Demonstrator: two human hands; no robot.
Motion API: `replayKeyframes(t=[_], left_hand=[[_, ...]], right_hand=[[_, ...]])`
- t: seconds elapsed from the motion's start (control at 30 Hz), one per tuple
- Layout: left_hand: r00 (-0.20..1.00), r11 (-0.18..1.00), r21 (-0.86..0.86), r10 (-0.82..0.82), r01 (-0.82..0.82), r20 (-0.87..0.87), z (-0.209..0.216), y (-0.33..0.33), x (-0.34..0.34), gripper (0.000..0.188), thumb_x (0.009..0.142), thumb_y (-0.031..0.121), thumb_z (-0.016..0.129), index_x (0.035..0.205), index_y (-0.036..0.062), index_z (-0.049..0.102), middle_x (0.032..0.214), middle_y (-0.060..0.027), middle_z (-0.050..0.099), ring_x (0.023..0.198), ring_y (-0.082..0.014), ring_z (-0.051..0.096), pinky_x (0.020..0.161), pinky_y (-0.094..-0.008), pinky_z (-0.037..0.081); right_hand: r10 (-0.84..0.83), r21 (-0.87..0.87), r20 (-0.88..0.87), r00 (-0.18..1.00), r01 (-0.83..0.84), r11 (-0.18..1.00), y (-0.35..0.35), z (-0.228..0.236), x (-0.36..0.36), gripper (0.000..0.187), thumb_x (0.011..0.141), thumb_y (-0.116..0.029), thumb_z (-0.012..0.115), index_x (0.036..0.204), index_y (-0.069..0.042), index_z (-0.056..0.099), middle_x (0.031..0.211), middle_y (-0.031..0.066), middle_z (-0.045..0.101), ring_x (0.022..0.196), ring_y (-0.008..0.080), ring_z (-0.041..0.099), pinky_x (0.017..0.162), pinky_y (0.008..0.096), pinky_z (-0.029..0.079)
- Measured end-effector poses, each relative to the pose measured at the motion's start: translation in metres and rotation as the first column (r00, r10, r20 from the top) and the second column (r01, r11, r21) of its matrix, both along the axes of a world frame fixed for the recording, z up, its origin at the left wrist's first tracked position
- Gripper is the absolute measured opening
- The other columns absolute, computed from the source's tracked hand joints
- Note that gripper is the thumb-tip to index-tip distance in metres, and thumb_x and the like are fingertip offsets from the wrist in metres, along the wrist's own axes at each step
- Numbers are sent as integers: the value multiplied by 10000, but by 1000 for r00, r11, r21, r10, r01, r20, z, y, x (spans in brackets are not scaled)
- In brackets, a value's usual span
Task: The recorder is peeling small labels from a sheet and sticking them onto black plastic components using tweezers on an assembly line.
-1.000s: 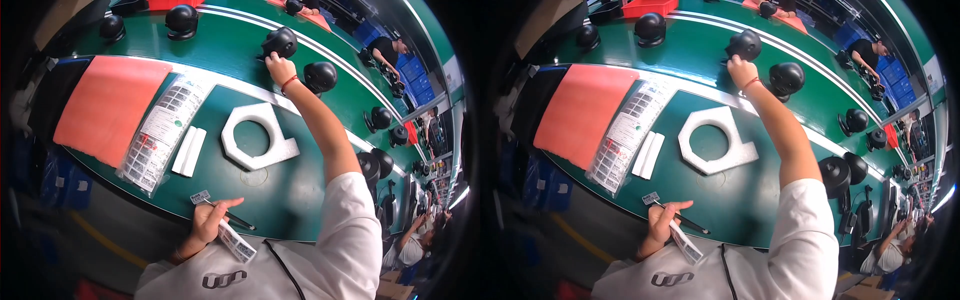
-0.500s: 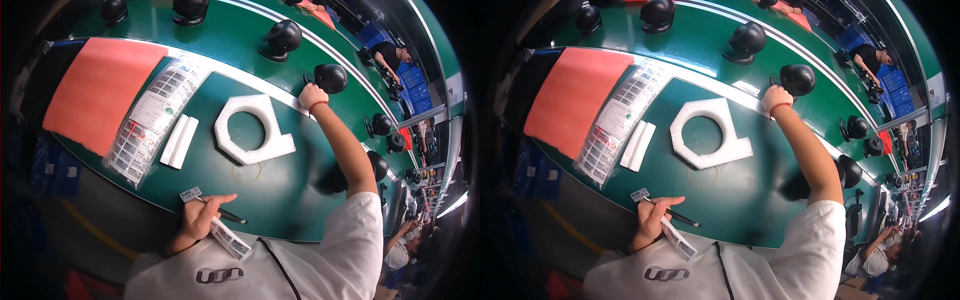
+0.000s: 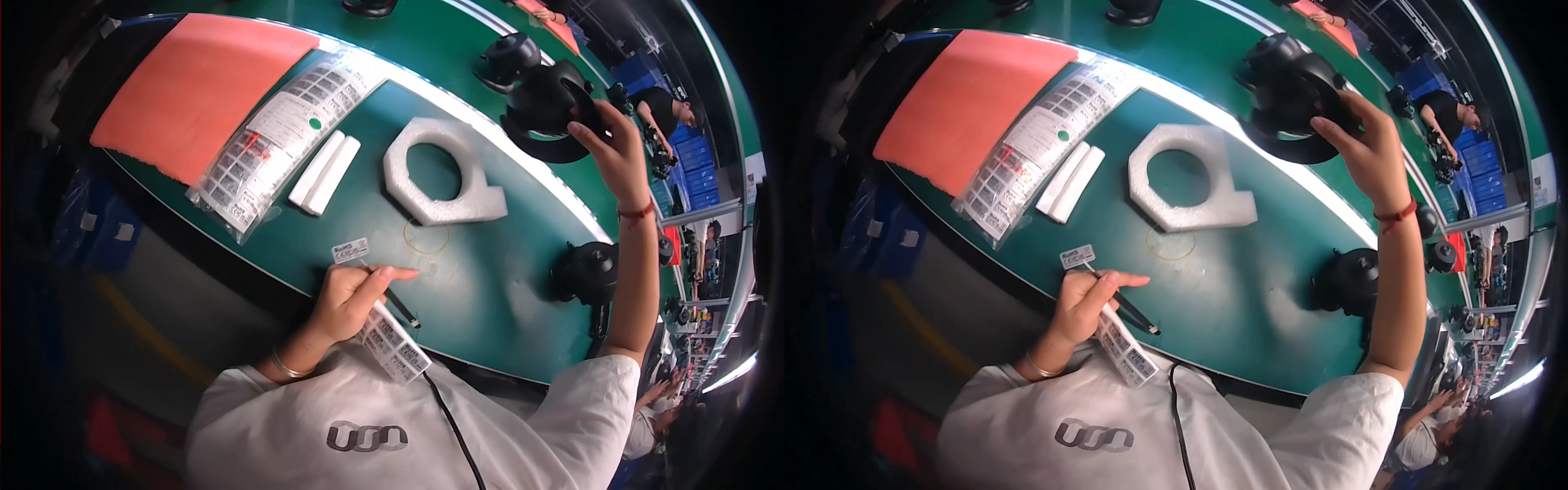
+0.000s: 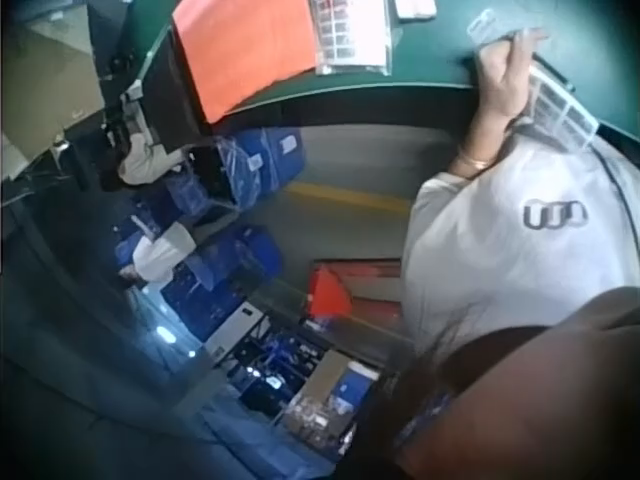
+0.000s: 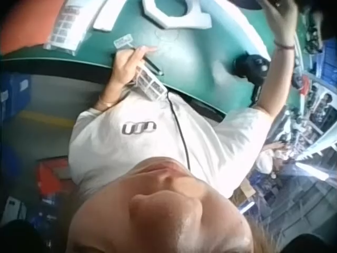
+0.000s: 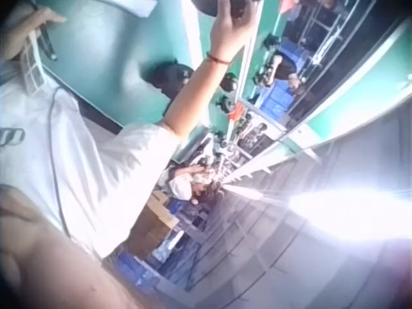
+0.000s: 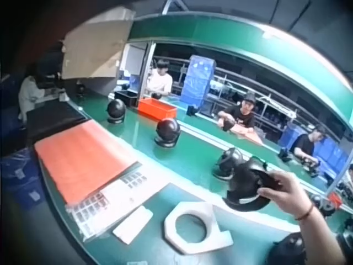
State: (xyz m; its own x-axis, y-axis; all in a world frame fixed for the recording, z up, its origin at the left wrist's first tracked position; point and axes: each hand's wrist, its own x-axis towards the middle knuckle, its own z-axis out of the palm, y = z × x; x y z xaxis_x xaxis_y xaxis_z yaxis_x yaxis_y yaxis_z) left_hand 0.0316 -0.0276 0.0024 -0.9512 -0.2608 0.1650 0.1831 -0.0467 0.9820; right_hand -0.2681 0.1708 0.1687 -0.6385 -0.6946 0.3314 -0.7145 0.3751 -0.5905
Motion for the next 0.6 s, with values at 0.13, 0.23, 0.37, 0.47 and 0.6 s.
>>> replayKeyframes(t=[0.13,0.23,0.37,0.47,0.6], left_hand=[[1000,1000,19,0,0,3,0,3,1,326,987,178,460,961,-7,728,466,19,454,455,-22,384,446,-233,311],[996,995,89,-60,54,68,6,8,5,332,988,196,467,959,-8,728,479,23,483,460,-19,392,454,-223,321],[974,975,134,-194,178,116,12,13,7,355,1004,242,448,1015,20,725,488,66,446,474,4,378,457,-199,296],[958,960,179,-245,217,151,18,16,8,372,1009,270,436,1042,33,721,491,78,431,478,13,378,460,-187,291],[928,906,326,-335,270,162,28,19,-1,384,1003,288,434,1058,32,715,522,53,485,468,-5,423,466,-180,317]], right_hand=[[121,-83,144,982,-110,990,-24,-13,61,356,821,-61,727,1133,36,585,966,57,646,867,100,589,762,246,488],[165,-20,136,977,-164,986,-29,-31,76,375,802,-88,747,1126,28,597,937,90,649,804,105,583,717,249,485],[219,-21,245,944,-221,975,-28,-60,74,358,808,-127,740,1111,17,614,884,65,607,670,98,501,626,258,451],[135,-13,-190,973,-139,990,-34,-48,93,446,754,-148,771,1142,-7,604,960,79,634,698,154,515,647,289,457],[366,35,-459,810,-395,918,22,-93,122,396,661,-103,761,1043,-144,666,835,20,614,622,145,530,539,279,419]])
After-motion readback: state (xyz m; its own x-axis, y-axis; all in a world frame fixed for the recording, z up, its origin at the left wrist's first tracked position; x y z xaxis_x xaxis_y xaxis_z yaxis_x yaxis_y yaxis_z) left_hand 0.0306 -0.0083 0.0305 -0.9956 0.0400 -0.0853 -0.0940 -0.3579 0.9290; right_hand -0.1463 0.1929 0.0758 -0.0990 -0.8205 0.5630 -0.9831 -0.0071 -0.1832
